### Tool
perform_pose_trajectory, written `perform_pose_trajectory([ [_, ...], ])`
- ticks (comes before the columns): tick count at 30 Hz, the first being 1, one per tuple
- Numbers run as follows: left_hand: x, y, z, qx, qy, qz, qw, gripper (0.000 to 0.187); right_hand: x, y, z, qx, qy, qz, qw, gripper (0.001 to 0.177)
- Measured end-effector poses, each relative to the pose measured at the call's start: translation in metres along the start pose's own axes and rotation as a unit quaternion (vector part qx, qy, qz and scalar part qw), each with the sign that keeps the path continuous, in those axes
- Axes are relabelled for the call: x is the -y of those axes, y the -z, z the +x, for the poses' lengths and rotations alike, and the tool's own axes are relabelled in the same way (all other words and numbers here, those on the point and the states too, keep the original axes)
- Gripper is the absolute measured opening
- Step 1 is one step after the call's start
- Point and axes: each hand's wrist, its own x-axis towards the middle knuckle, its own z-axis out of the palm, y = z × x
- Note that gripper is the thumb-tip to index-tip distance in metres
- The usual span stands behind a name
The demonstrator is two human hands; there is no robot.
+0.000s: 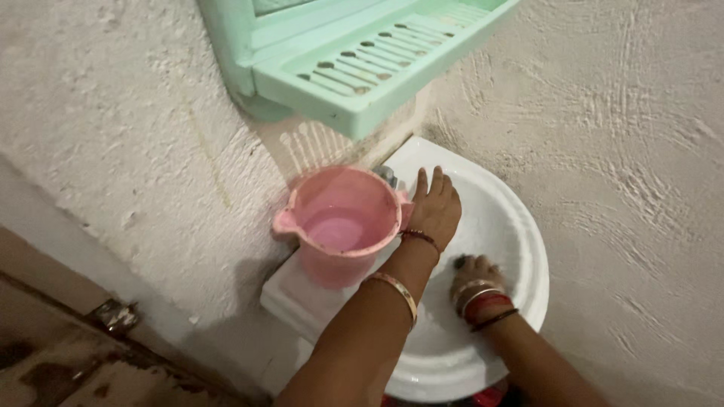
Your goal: The person scrubs a white bathroom sink using a steel wool pad and liquid soap. They repeatedly scrub the basin, faucet, and drain area, then rinse the sink with water from a pink pitcher.
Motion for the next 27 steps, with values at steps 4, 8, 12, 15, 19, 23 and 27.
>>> perform_pose_trajectory([
  [4, -0.016, 0.006, -0.019, 0.011, -0.084, 0.006, 0.996, 0.039, 0.018, -0.015, -0.031, -0.023, 0.332, -0.037, 0.942, 0.038],
  [8, -0.036, 0.017, -0.068, 0.026, -0.138, -0.267, 0.953, 0.031, 0.005, -0.024, -0.048, -0.019, 0.435, -0.006, 0.900, 0.037],
  [12, -0.018, 0.027, -0.102, 0.268, 0.022, -0.384, 0.883, 0.034, -0.007, -0.007, -0.050, 0.023, 0.368, 0.013, 0.930, 0.042],
  [15, -0.003, 0.037, -0.129, 0.337, -0.003, -0.319, 0.886, 0.042, -0.017, 0.014, -0.027, 0.055, 0.168, -0.009, 0.984, 0.042],
  [19, -0.004, 0.058, -0.155, 0.417, -0.019, -0.292, 0.861, 0.066, -0.048, 0.031, 0.038, -0.091, 0.015, 0.020, 0.996, 0.049],
  [23, -0.002, 0.073, -0.165, 0.415, -0.014, -0.309, 0.855, 0.076, -0.059, 0.009, 0.100, -0.247, 0.034, -0.003, 0.968, 0.036],
  [27, 0.000, 0.074, -0.166, 0.407, -0.013, -0.310, 0.859, 0.074, -0.016, -0.020, 0.156, -0.272, 0.081, 0.123, 0.951, 0.032],
])
